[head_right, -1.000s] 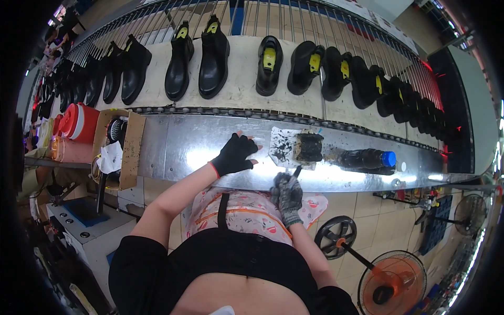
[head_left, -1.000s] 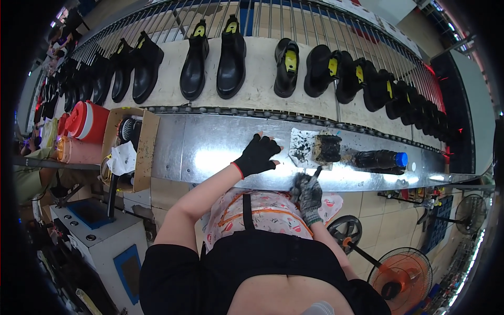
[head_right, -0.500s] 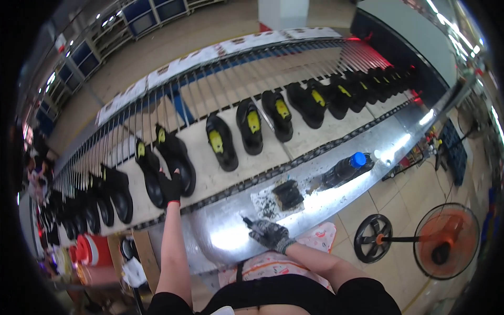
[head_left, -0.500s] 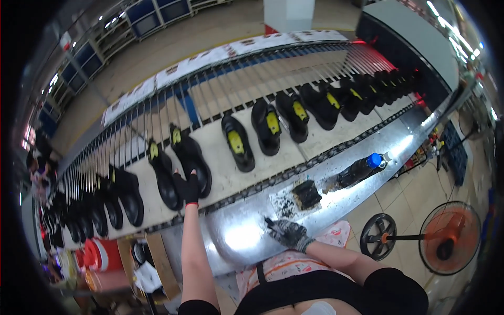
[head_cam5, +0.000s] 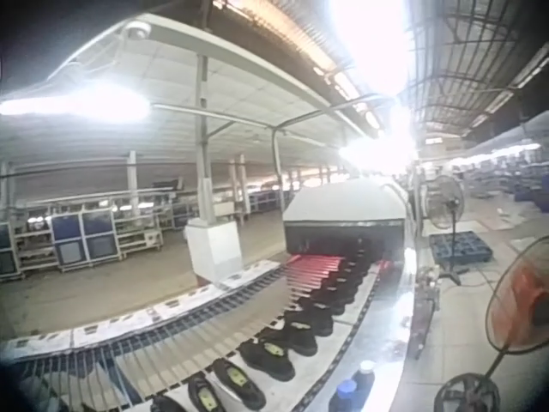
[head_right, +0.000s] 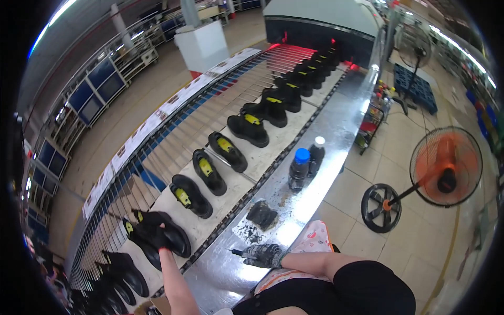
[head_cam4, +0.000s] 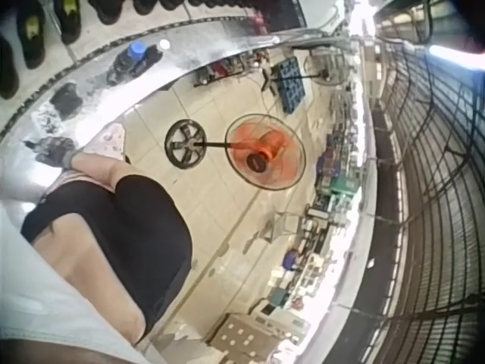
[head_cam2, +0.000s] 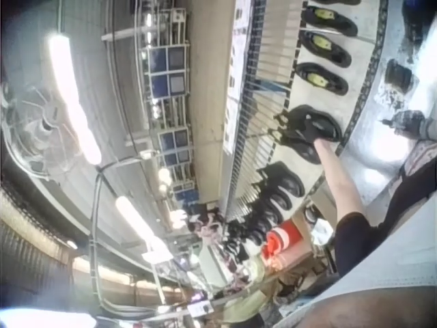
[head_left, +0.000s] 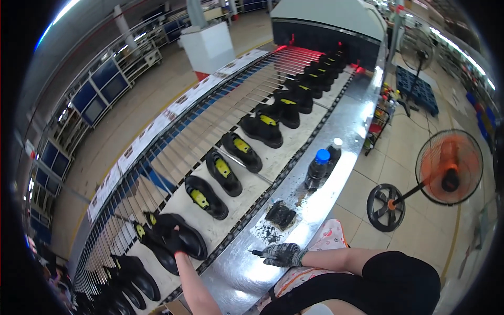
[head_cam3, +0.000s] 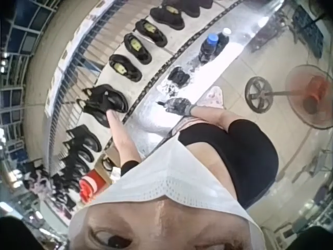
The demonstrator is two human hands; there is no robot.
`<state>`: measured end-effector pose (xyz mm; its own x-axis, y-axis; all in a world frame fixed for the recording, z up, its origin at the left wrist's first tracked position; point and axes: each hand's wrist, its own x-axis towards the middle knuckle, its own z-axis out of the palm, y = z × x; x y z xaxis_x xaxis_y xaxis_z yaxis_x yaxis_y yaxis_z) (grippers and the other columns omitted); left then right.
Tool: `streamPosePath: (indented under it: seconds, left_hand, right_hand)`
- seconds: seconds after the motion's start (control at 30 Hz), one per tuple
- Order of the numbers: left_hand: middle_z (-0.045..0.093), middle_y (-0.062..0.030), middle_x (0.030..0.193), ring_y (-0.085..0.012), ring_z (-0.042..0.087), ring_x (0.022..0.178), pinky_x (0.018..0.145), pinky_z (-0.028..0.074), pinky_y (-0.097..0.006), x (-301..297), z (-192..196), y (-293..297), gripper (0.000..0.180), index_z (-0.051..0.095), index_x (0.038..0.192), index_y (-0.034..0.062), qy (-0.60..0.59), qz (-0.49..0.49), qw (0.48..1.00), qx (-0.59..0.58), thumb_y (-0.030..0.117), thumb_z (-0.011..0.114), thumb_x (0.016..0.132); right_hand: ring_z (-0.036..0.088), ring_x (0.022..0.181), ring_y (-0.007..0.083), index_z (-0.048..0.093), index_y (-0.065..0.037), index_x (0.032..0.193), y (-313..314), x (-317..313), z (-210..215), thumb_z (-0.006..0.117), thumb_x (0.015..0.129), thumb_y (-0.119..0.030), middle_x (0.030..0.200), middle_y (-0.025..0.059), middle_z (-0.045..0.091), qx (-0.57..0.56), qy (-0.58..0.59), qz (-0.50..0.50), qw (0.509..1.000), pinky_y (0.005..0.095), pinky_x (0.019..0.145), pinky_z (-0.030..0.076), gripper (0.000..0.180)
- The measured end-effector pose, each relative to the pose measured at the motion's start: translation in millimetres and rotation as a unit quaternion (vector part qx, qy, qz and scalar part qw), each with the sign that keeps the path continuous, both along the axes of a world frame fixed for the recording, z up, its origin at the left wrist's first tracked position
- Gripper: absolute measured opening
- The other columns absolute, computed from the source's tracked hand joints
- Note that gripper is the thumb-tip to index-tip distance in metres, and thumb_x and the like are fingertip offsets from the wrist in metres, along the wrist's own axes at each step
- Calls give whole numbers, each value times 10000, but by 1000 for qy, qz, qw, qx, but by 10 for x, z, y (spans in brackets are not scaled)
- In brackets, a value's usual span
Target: Applying black paint or liquid finish to the edges and soles of black boots.
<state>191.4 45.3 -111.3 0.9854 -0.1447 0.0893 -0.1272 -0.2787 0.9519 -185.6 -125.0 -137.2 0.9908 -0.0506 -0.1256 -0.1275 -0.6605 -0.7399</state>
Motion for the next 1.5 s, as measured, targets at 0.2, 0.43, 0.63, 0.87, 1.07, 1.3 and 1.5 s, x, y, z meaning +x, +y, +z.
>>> streamPosePath:
  seconds: [0.2, 0.43, 0.63, 0.87, 1.07, 1.3, 1.5]
  left_hand:
    - [560, -67, 1189, -216, 537, 1044, 960, 400, -312, -1115, 418, 271, 567, 529, 1232, 11, 240, -16, 952, -189, 204, 708, 730]
    - [628, -47, 911, -171, 601, 876, 816, 476, -304, -2491, 498, 259, 462, 562, 1052, 40, 5, -36, 998, -52, 53, 766, 638]
    - [645, -117, 1024, -221, 624, 934, 817, 476, -321, -2823, 369, 268, 665, 478, 1217, 38, 165, 15, 984, 68, 365, 769, 716]
    - [435, -130, 1341, -171, 473, 1132, 963, 365, -275, -2217, 599, 147, 559, 319, 1389, 10, 43, -16, 977, -206, 384, 367, 976]
    - [594, -45, 746, -130, 575, 767, 737, 440, -256, -1340, 471, 38, 672, 653, 914, 17, 208, -281, 933, -85, 617, 350, 909]
    - [579, -79, 661, -183, 571, 644, 650, 451, -291, -1325, 342, 65, 797, 588, 694, 33, 158, -336, 895, -247, 776, 318, 788]
    - [568, -69, 603, -210, 516, 699, 901, 341, -364, -1771, 1272, 90, 919, 564, 586, 32, -99, -450, 823, -334, 883, 224, 658]
  right_hand:
    - [534, 1116, 304, 465, -148, 1316, 5, -41, 142, 374, 920, -513, 1254, 141, 538, 12, 34, -23, 999, 398, 950, 415, 546]
    - [588, 796, 306, 426, -84, 1339, -15, -29, -191, 481, 909, -298, 883, 159, 594, -98, -98, -2, 990, 428, 712, 483, 484]
    - [601, 877, 300, 314, -60, 1372, -153, -269, 296, 582, 839, -244, 1028, 141, 608, 50, -113, -250, 960, 387, 805, 489, 625]
    - [503, 602, 74, 244, -155, 1421, -512, -942, -38, 501, 932, -153, 833, 17, 555, 247, -141, -337, 897, 214, 498, 442, 553]
    - [566, 664, 109, 173, -94, 1443, -362, -1152, 458, 453, 913, -71, 1032, 116, 578, 415, -15, -395, 819, 228, 549, 486, 599]
    - [505, 583, 88, 145, -162, 1457, -370, -943, 610, 441, 907, -11, 881, 82, 586, 443, -57, -392, 804, 230, 512, 436, 642]
    - [548, 534, 113, 223, -102, 1413, -405, -847, 1004, 509, 921, -122, 858, 73, 596, 396, -209, -368, 815, 255, 489, 487, 569]
